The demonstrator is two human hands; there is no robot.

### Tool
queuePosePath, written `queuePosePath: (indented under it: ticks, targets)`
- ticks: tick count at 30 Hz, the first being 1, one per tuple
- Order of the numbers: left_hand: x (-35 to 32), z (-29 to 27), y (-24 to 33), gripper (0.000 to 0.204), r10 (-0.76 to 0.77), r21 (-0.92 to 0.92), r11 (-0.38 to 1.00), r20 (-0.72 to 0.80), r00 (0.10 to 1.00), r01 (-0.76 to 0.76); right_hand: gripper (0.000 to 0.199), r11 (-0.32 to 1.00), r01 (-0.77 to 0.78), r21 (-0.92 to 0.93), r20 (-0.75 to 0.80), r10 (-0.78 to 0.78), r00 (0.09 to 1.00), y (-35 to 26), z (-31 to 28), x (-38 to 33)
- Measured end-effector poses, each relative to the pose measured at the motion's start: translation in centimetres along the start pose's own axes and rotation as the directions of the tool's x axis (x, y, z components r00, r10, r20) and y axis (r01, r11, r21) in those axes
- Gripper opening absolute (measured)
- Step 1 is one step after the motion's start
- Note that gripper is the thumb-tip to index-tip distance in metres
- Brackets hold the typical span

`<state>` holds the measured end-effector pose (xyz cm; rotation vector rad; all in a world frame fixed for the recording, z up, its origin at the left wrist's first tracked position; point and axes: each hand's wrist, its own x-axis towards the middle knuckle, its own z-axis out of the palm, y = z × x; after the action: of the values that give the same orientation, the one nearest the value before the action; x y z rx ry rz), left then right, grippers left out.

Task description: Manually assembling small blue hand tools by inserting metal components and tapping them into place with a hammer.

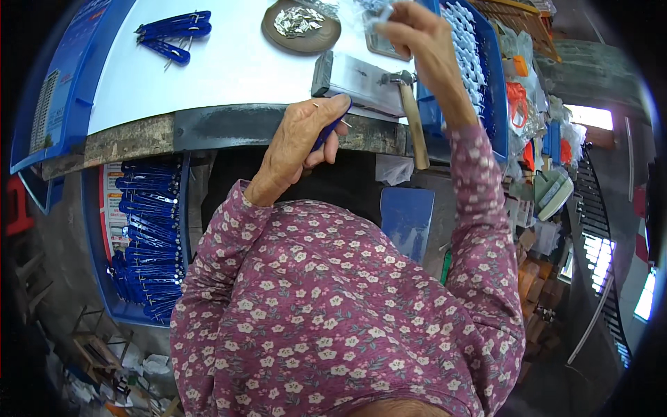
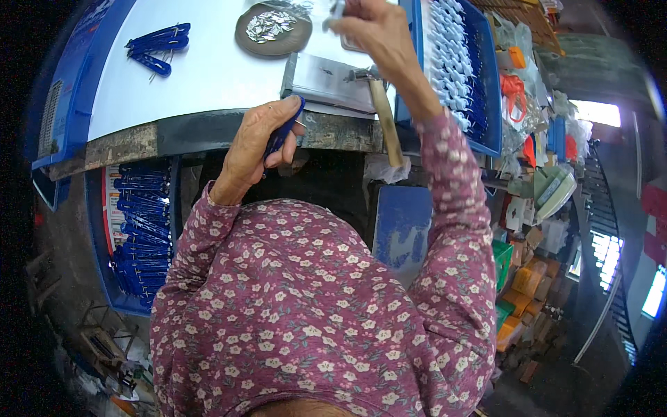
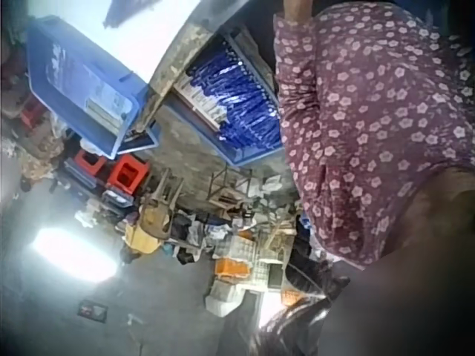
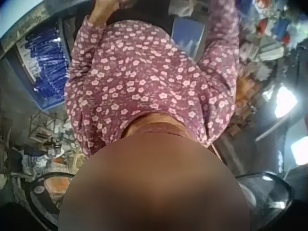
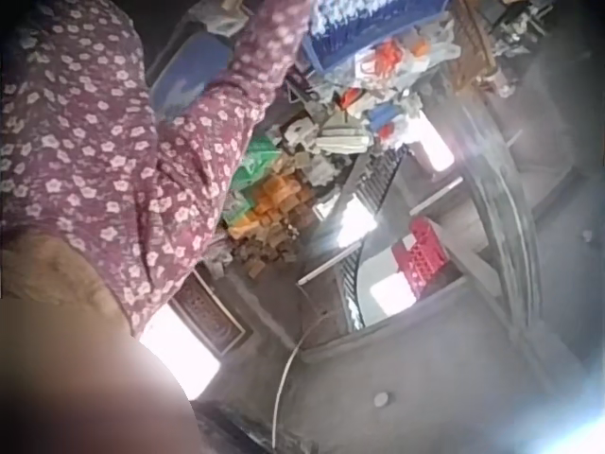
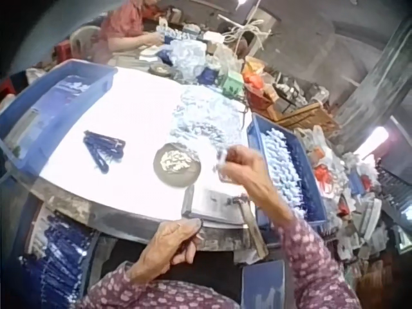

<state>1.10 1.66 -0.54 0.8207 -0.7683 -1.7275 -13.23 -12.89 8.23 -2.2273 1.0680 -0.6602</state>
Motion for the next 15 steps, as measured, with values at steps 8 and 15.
queuePosePath:
  ticks: [8, 15]
  targets:
    - [1.0, 1.1, -0.8, 0.038, -0.051, -0.063, 0.996, 0.076, 0.996, 0.056, 0.020, 0.741, -0.301, 0.600, -0.012, 0.384, 0.923, 0.2, 2.7, -9.5]
    - [1.0, 1.7, -1.6, 0.032, -0.067, -0.115, 0.990, 0.168, 0.983, 0.087, 0.017, 0.589, -0.231, 0.774, -0.040, 0.410, 0.911, 1.8, 3.4, -10.3]
